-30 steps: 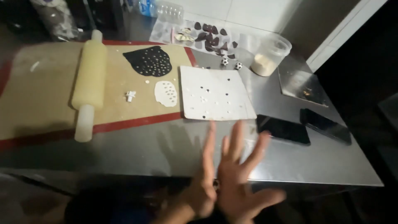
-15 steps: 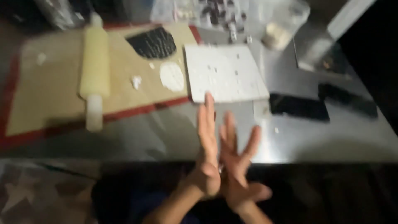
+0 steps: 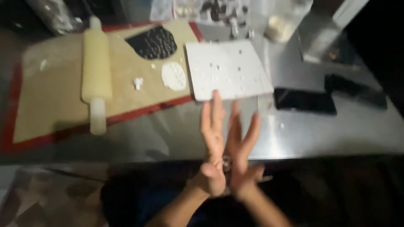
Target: Making miniature edible soccer balls by applying black fondant shapes to white dough balls.
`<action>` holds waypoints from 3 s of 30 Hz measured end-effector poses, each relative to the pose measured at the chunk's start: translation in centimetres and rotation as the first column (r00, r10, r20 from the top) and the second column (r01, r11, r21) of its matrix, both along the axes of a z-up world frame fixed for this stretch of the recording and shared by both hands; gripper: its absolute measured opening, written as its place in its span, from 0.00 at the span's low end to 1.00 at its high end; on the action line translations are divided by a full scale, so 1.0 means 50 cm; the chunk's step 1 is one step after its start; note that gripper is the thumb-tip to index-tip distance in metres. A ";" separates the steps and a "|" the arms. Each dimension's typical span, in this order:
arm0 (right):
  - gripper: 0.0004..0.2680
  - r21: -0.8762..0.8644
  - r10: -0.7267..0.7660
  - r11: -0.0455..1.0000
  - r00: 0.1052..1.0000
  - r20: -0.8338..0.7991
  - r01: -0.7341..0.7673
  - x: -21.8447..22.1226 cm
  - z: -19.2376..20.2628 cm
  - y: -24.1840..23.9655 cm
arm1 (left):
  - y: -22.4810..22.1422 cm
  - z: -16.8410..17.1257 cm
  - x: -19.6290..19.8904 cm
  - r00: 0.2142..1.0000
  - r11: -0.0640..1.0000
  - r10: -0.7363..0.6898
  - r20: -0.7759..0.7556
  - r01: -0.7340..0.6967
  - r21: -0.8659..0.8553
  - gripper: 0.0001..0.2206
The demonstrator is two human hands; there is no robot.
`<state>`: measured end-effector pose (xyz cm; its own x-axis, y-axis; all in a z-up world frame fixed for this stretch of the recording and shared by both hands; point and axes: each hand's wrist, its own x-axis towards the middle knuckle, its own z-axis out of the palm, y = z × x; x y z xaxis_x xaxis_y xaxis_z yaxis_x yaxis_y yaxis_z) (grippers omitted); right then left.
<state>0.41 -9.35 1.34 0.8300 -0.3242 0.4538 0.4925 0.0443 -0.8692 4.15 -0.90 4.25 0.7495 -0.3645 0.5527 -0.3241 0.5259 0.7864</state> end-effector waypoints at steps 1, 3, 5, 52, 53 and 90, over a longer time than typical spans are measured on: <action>0.43 0.043 0.057 0.997 0.998 0.016 -0.057 0.006 0.006 -0.002 | -0.008 -0.036 0.011 0.995 0.997 0.076 0.061 -0.077 0.030 0.53; 0.44 0.092 0.119 0.988 0.992 0.039 -0.122 0.042 0.038 -0.011 | -0.024 -0.066 0.018 0.980 0.985 0.154 0.128 -0.163 0.061 0.53; 0.44 0.105 -0.096 0.991 0.993 0.068 0.088 0.063 0.066 -0.013 | -0.023 -0.075 -0.031 0.997 0.998 -0.056 0.045 0.056 0.003 0.52; 0.39 -0.017 0.079 0.997 0.996 0.049 -0.078 0.004 0.035 -0.014 | 0.001 0.014 0.020 0.997 0.994 0.001 0.081 -0.010 0.113 0.54; 0.39 0.023 0.137 0.990 0.988 0.070 -0.139 0.009 0.040 -0.016 | -0.001 -0.015 0.033 0.990 0.983 0.033 0.140 -0.058 0.176 0.54; 0.42 0.003 -0.096 0.995 0.995 0.042 0.096 0.049 0.073 -0.025 | -0.030 -0.018 0.000 0.988 0.991 -0.133 0.084 0.132 0.013 0.53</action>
